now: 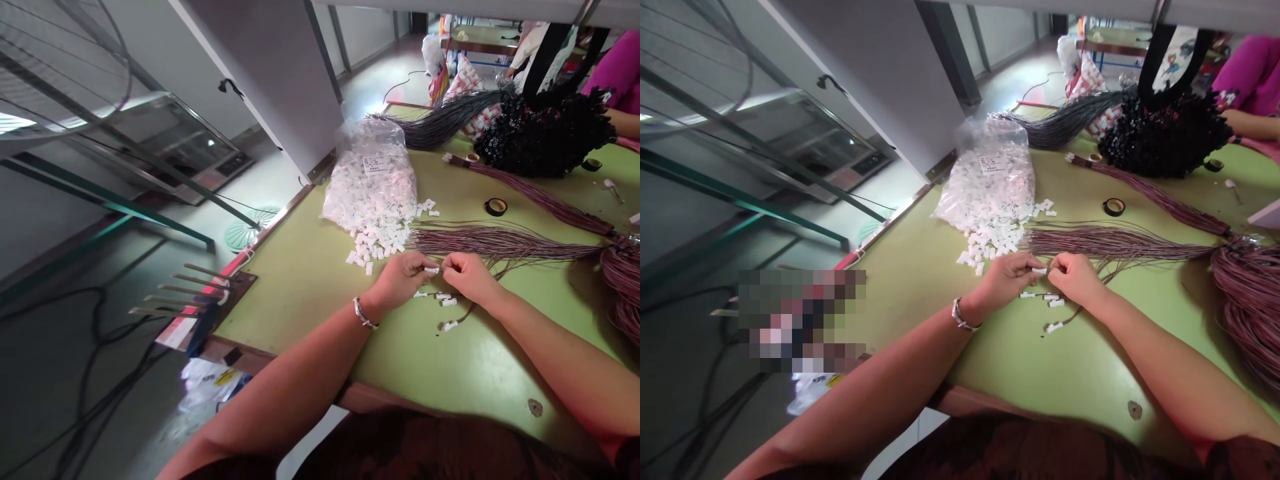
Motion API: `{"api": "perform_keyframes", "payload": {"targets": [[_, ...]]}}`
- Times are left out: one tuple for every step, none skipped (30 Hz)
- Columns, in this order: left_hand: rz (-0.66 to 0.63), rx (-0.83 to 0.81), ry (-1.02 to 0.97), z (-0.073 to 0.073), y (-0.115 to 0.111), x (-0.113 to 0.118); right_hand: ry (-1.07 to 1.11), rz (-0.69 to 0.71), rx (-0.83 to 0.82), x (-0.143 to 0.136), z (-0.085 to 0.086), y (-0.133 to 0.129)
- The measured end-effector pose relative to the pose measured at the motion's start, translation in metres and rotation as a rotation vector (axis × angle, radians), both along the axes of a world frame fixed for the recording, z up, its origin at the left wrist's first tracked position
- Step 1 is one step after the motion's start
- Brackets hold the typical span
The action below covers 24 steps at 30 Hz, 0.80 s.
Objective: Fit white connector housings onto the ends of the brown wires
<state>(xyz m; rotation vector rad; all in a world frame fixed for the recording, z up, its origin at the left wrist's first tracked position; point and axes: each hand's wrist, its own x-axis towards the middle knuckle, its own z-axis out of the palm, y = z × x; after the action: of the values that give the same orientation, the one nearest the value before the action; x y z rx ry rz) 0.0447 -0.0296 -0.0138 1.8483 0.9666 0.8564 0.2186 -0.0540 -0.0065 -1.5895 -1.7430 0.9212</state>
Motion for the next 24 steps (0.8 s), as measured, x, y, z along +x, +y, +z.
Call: {"api": "perform_keyframes", "payload": {"targets": [[-0.018, 0.062, 0.019, 0.001, 0.000, 0.000, -0.004, 0.003, -0.004, -0.001, 0.000, 0.000], [-0.033, 0.113, 0.042, 0.001, 0.000, 0.001, -0.007, 0.003, -0.003, -0.001, -0.001, 0.000], [-0.041, 0.147, 0.065, 0.002, -0.001, 0.002, -0.010, -0.002, 0.003, -0.002, -0.001, 0.000], [-0.037, 0.164, 0.083, 0.002, -0.001, 0.004, -0.012, -0.011, 0.009, -0.003, -0.001, 0.000], [-0.023, 0.168, 0.095, 0.002, -0.002, 0.005, -0.012, -0.020, 0.016, -0.003, -0.001, 0.000], [-0.005, 0.162, 0.101, 0.001, -0.003, 0.006, -0.012, -0.025, 0.018, -0.003, 0.000, 0.000], [0.009, 0.146, 0.102, 0.000, -0.003, 0.007, -0.017, -0.017, 0.011, -0.002, 0.002, -0.001], [0.018, 0.121, 0.100, -0.001, -0.004, 0.007, -0.033, 0.008, -0.004, -0.001, 0.004, 0.000], [0.019, 0.090, 0.100, -0.001, -0.006, 0.007, -0.060, 0.056, -0.029, 0.002, 0.007, 0.000], [0.012, 0.058, 0.110, -0.001, -0.007, 0.006, -0.098, 0.112, -0.051, 0.004, 0.011, 0.001], [-0.005, 0.031, 0.132, 0.001, -0.009, 0.004, -0.146, 0.163, -0.058, 0.007, 0.014, 0.003], [-0.049, 0.018, 0.164, 0.003, -0.011, 0.002, -0.198, 0.191, -0.034, 0.009, 0.017, 0.005], [-0.126, 0.020, 0.199, 0.007, -0.013, 0.000, -0.248, 0.193, 0.026, 0.010, 0.019, 0.008], [-0.232, 0.034, 0.230, 0.012, -0.016, -0.002, -0.296, 0.182, 0.110, 0.010, 0.020, 0.011], [-0.361, 0.054, 0.250, 0.018, -0.018, -0.004, -0.344, 0.165, 0.202, 0.009, 0.020, 0.015], [-0.487, 0.071, 0.257, 0.023, -0.019, -0.006, -0.398, 0.150, 0.283, 0.006, 0.018, 0.018], [-0.572, 0.082, 0.261, 0.028, -0.019, -0.008, -0.458, 0.144, 0.339, 0.003, 0.015, 0.020], [-0.585, 0.089, 0.276, 0.032, -0.017, -0.010, -0.521, 0.145, 0.369, -0.001, 0.011, 0.022], [-0.514, 0.098, 0.302, 0.034, -0.014, -0.012, -0.581, 0.147, 0.382, -0.004, 0.007, 0.023], [-0.376, 0.113, 0.335, 0.034, -0.009, -0.014, -0.633, 0.148, 0.392, -0.008, 0.004, 0.022], [-0.205, 0.129, 0.364, 0.033, -0.003, -0.016, -0.672, 0.149, 0.401, -0.010, 0.002, 0.021], [-0.035, 0.140, 0.376, 0.030, 0.003, -0.017, -0.697, 0.157, 0.416, -0.012, 0.000, 0.020], [0.079, 0.136, 0.366, 0.027, 0.010, -0.018, -0.710, 0.175, 0.432, -0.013, 0.000, 0.018], [0.132, 0.112, 0.344, 0.023, 0.016, -0.019, -0.711, 0.199, 0.447, -0.013, 0.001, 0.016]]}}
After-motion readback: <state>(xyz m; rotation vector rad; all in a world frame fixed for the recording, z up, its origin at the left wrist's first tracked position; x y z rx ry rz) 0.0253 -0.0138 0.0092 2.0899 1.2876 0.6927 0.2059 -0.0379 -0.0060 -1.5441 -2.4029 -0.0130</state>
